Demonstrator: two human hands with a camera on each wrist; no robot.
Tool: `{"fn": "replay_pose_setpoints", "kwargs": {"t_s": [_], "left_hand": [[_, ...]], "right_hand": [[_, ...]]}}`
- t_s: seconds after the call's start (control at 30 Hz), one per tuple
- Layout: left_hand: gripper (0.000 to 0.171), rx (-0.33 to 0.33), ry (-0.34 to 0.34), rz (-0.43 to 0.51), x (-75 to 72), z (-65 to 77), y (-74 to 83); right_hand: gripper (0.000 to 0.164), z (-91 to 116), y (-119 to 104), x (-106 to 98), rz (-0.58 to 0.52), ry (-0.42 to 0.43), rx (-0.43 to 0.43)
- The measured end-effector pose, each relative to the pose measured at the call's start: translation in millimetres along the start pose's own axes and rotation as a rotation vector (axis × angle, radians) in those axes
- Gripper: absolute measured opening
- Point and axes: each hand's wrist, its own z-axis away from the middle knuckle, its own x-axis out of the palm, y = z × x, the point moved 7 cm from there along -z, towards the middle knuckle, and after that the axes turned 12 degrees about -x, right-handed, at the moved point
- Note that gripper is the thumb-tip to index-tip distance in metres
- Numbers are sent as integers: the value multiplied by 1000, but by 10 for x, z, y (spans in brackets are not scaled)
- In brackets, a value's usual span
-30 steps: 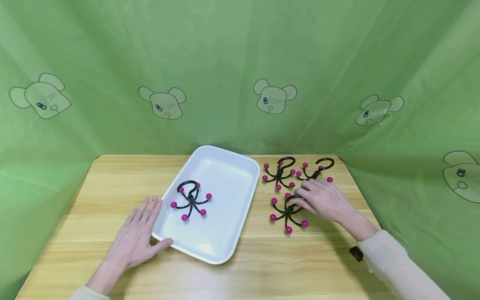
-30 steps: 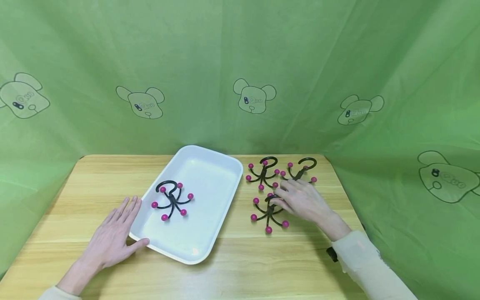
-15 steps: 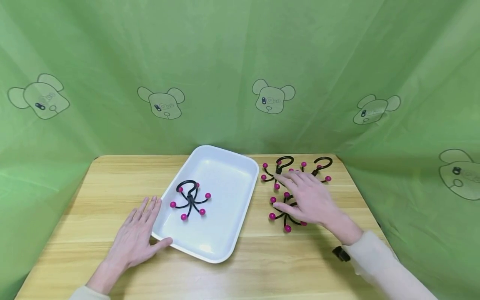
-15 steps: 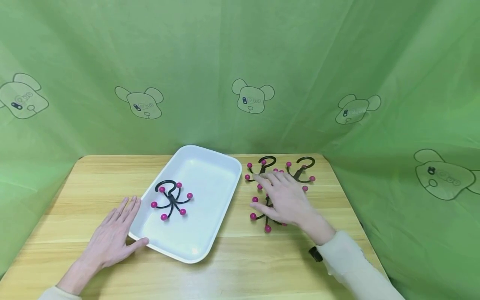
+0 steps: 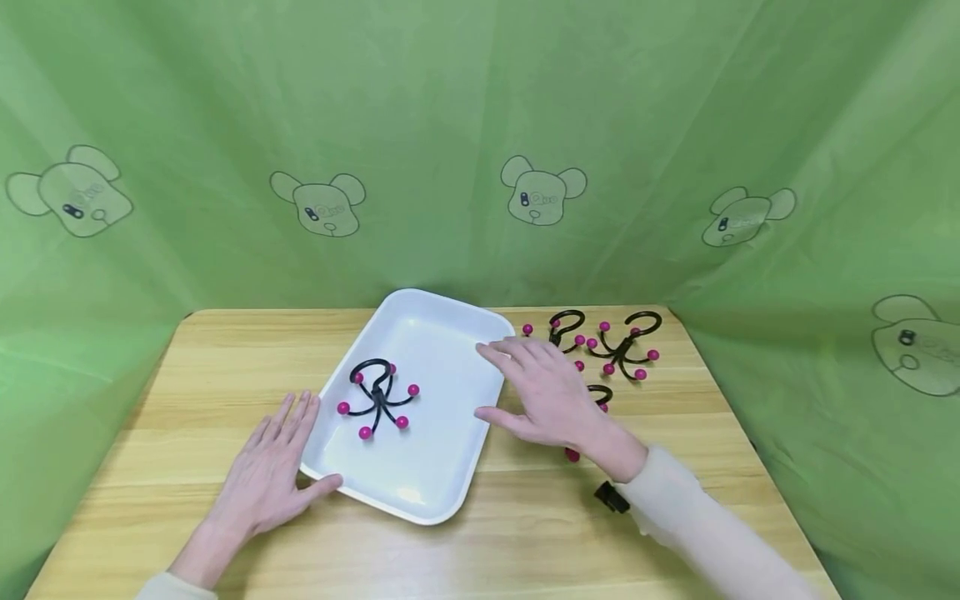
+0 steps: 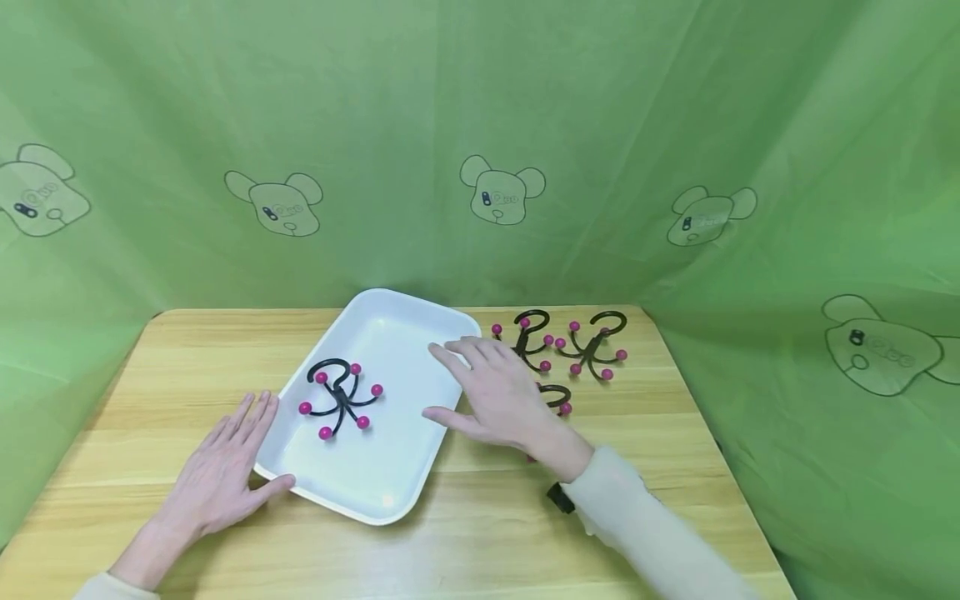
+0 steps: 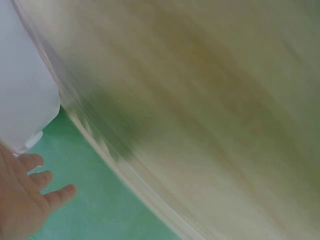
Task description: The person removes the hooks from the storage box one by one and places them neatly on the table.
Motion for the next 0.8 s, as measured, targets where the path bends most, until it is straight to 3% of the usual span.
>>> {"fn": "replay_pose_setpoints", "kwargs": {"t_s": [0.4, 0.8], "left_hand": [[111, -1, 3, 2, -23, 4, -10], [111, 2, 14, 3, -27, 6, 2]], "right_hand": [[77, -421, -323, 236, -93, -23, -28], [74, -762, -438, 534, -163, -100, -43]]}}
